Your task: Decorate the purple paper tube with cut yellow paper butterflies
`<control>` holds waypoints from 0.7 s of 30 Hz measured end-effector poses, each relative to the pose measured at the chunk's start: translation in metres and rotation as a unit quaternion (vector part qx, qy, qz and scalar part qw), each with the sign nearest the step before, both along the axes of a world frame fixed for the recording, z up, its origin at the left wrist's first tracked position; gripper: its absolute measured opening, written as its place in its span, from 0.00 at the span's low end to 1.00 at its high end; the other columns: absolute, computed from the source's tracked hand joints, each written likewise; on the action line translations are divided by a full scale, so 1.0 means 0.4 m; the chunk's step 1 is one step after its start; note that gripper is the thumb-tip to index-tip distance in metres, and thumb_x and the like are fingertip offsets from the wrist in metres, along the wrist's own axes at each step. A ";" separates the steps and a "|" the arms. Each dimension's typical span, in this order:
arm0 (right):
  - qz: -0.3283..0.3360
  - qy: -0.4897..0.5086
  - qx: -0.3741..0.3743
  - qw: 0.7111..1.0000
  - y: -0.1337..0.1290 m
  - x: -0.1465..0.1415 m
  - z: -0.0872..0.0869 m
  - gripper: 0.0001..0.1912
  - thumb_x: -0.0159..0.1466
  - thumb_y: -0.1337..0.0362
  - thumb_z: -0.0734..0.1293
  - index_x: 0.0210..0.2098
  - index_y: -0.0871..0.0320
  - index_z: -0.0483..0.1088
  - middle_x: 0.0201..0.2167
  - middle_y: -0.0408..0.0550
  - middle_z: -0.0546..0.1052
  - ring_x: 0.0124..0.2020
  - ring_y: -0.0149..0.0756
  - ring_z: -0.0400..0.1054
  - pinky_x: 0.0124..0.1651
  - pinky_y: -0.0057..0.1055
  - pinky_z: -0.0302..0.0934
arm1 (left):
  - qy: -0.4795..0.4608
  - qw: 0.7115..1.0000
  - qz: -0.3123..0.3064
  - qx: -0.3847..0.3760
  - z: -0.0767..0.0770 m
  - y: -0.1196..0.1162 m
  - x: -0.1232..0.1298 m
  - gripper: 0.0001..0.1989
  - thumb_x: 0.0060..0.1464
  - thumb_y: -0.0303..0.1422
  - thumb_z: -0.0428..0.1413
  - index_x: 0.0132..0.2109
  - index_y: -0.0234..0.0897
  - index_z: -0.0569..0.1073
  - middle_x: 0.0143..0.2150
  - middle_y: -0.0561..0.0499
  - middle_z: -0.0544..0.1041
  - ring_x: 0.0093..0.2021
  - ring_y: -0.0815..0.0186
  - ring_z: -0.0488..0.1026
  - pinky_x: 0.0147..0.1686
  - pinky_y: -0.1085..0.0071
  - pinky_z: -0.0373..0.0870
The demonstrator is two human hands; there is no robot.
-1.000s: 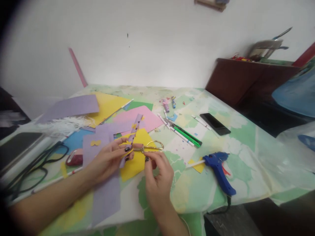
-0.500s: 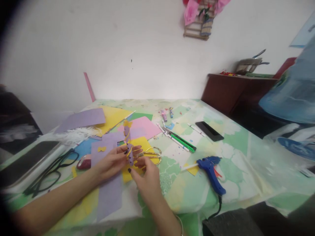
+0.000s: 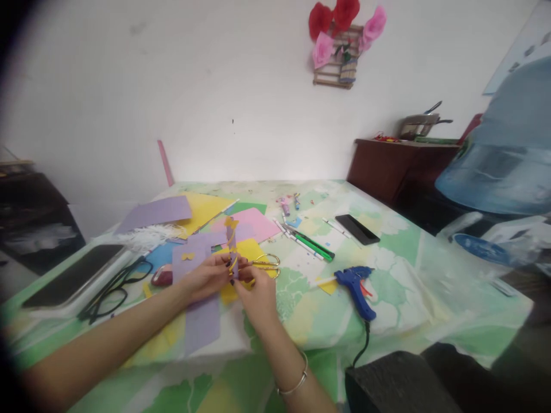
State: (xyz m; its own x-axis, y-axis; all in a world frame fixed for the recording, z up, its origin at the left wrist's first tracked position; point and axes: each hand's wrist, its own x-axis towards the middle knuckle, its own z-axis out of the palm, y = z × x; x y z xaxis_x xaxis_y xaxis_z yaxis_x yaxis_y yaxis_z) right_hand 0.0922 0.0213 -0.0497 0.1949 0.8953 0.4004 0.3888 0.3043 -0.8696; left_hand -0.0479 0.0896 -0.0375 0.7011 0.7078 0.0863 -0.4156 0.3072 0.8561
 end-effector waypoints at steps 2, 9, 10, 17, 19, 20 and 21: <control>-0.002 -0.006 0.003 1.000 0.002 0.001 -0.001 0.03 0.52 0.69 0.67 0.28 0.58 0.73 0.28 0.45 0.79 0.29 0.34 0.71 0.32 0.29 0.63 | -0.001 1.000 0.006 0.008 -0.005 0.003 0.000 0.13 0.46 0.29 0.64 0.41 0.30 0.78 0.40 0.42 0.78 0.42 0.61 0.74 0.48 0.67 0.64; 0.018 -0.046 0.000 0.999 0.013 0.004 -0.019 0.06 0.60 0.63 0.68 0.32 0.61 0.71 0.30 0.44 0.76 0.31 0.32 0.70 0.38 0.34 0.66 | 0.026 0.999 0.013 0.045 -0.015 0.001 0.002 0.12 0.51 0.31 0.61 0.42 0.29 0.75 0.39 0.45 0.77 0.39 0.64 0.74 0.44 0.64 0.68; 0.023 -0.052 -0.004 0.998 0.016 0.005 -0.023 0.08 0.62 0.61 0.66 0.34 0.62 0.71 0.32 0.44 0.75 0.33 0.31 0.70 0.39 0.35 0.66 | 0.032 0.998 0.014 0.050 -0.016 -0.001 0.003 0.10 0.54 0.31 0.59 0.42 0.29 0.74 0.39 0.46 0.77 0.40 0.64 0.74 0.43 0.63 0.69; 0.059 -0.066 -0.024 0.996 0.019 0.015 -0.044 0.14 0.65 0.60 0.63 0.48 0.60 0.68 0.45 0.50 0.73 0.41 0.36 0.70 0.43 0.39 0.67 | 0.060 0.997 0.031 0.045 -0.020 -0.021 0.015 0.12 0.58 0.33 0.55 0.47 0.30 0.71 0.47 0.44 0.73 0.43 0.62 0.73 0.43 0.60 0.72; 0.058 -0.064 -0.029 0.996 0.020 0.016 -0.044 0.15 0.65 0.60 0.63 0.48 0.60 0.67 0.46 0.50 0.72 0.42 0.37 0.70 0.44 0.40 0.67 | 0.064 0.996 0.037 0.041 -0.016 -0.024 0.022 0.13 0.58 0.33 0.55 0.48 0.30 0.70 0.48 0.43 0.73 0.44 0.61 0.72 0.43 0.60 0.72; 0.056 -0.062 -0.029 0.996 0.021 0.016 -0.044 0.15 0.65 0.60 0.63 0.49 0.60 0.67 0.47 0.50 0.72 0.43 0.37 0.70 0.44 0.40 0.67 | 0.066 0.996 0.040 0.040 -0.014 -0.024 0.027 0.14 0.58 0.33 0.55 0.49 0.30 0.70 0.48 0.43 0.72 0.44 0.61 0.72 0.43 0.60 0.72; 0.052 -0.059 -0.027 0.997 0.022 0.016 -0.042 0.15 0.65 0.60 0.63 0.49 0.60 0.67 0.47 0.50 0.72 0.43 0.37 0.70 0.44 0.40 0.67 | 0.067 0.996 0.042 0.041 -0.011 -0.025 0.033 0.14 0.58 0.33 0.55 0.49 0.30 0.70 0.48 0.43 0.72 0.44 0.61 0.72 0.43 0.59 0.72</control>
